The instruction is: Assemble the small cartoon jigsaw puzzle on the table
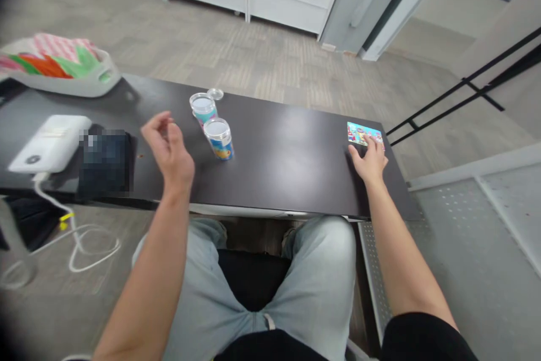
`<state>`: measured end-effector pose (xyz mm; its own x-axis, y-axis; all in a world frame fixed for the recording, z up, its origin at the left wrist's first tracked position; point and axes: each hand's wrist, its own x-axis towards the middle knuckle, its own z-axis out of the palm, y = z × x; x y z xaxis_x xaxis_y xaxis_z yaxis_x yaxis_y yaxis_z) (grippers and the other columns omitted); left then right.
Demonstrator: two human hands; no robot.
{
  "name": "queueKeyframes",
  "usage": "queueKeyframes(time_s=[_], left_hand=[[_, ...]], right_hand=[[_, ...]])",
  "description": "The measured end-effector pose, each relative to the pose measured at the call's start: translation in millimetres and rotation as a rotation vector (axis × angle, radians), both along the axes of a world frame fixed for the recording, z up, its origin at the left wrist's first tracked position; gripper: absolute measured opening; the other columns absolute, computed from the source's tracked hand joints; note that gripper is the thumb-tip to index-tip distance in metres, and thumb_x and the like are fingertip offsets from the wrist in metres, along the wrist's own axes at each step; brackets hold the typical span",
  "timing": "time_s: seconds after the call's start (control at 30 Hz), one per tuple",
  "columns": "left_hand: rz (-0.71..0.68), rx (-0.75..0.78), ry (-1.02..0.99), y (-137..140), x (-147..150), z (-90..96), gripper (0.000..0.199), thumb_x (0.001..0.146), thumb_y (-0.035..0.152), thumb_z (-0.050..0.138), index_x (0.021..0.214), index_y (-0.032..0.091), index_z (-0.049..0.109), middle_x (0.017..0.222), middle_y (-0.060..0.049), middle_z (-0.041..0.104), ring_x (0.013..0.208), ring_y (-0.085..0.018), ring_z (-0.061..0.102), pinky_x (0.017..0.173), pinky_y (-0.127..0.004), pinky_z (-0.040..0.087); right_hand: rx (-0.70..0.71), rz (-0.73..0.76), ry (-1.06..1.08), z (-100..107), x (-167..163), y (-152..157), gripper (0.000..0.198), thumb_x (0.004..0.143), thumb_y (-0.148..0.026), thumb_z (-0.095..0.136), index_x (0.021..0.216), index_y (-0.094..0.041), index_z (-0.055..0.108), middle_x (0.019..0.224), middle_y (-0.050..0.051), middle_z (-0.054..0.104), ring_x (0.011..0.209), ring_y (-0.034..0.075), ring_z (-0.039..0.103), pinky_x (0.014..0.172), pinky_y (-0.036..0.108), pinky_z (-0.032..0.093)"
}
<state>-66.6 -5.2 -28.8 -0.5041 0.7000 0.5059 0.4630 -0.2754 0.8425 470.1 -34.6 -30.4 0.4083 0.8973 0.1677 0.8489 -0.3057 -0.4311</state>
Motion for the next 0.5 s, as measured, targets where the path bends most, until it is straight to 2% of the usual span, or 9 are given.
queueKeyframes(time_s=[0.03,0.07,0.13,0.2,0.23,0.33,0.43,0.5], left_hand=[[-0.009,-0.013,-0.007,11,-9,4.0,0.043,0.12,0.015,0.062,0.162,0.02,0.068,0.165,-0.019,0.074,0.153,-0.029,0.075,0.136,-0.048,0.06],[-0.047,-0.043,-0.002,23,-19,8.8,0.048,0.115,0.011,0.067,0.163,0.02,0.069,0.168,-0.018,0.076,0.156,-0.027,0.076,0.137,-0.047,0.06],[-0.121,-0.098,0.015,43,-35,18.8,0.064,0.105,0.01,0.079,0.167,0.024,0.068,0.176,-0.014,0.08,0.16,-0.026,0.077,0.137,-0.048,0.06],[-0.208,-0.145,0.05,57,-46,26.2,0.072,0.102,0.019,0.091,0.169,0.034,0.069,0.181,-0.006,0.081,0.169,-0.027,0.075,0.145,-0.051,0.053],[-0.243,-0.185,0.132,62,-48,28.4,0.078,0.099,0.027,0.098,0.171,0.038,0.068,0.186,-0.001,0.079,0.172,-0.027,0.073,0.149,-0.054,0.048],[-0.28,-0.265,0.292,67,-45,31.1,0.099,0.085,0.044,0.111,0.175,0.04,0.068,0.188,0.001,0.078,0.176,-0.032,0.072,0.158,-0.055,0.03],[-0.292,-0.287,0.324,66,-32,32.7,0.09,0.084,0.057,0.108,0.166,0.039,0.076,0.178,0.003,0.086,0.163,-0.033,0.08,0.156,-0.055,0.031],[-0.252,-0.299,0.29,67,-26,33.5,0.079,0.085,0.055,0.104,0.158,0.035,0.081,0.169,0.003,0.09,0.155,-0.034,0.084,0.154,-0.057,0.035]], right_hand=[[-0.021,-0.034,-0.015,-2,8,-1,0.072,0.127,-0.047,0.066,0.195,-0.022,0.064,0.207,0.039,0.044,0.197,0.059,0.038,0.151,0.085,0.033],[-0.046,-0.052,-0.025,-4,12,0,0.072,0.128,-0.048,0.067,0.195,-0.022,0.066,0.207,0.037,0.044,0.197,0.058,0.038,0.152,0.084,0.032],[-0.105,-0.037,-0.034,-8,15,5,0.068,0.128,-0.054,0.069,0.189,-0.024,0.074,0.204,0.032,0.053,0.194,0.054,0.047,0.154,0.079,0.035],[-0.119,-0.03,-0.066,-10,13,8,0.07,0.129,-0.057,0.064,0.189,-0.022,0.073,0.206,0.03,0.053,0.194,0.052,0.047,0.157,0.078,0.034],[-0.124,-0.002,-0.075,-10,12,8,0.072,0.129,-0.058,0.062,0.19,-0.021,0.071,0.206,0.029,0.053,0.195,0.051,0.047,0.157,0.076,0.034],[-0.11,0.055,-0.084,-7,6,-1,0.063,0.128,-0.057,0.065,0.183,-0.028,0.077,0.202,0.025,0.06,0.19,0.051,0.054,0.155,0.076,0.036],[-0.085,0.131,-0.06,-5,-4,-19,0.05,0.127,-0.049,0.072,0.173,-0.031,0.082,0.199,0.024,0.065,0.184,0.051,0.059,0.153,0.077,0.035],[-0.08,0.181,-0.047,-5,-11,-30,0.045,0.126,-0.046,0.075,0.168,-0.032,0.084,0.196,0.02,0.069,0.183,0.047,0.06,0.153,0.07,0.036]])
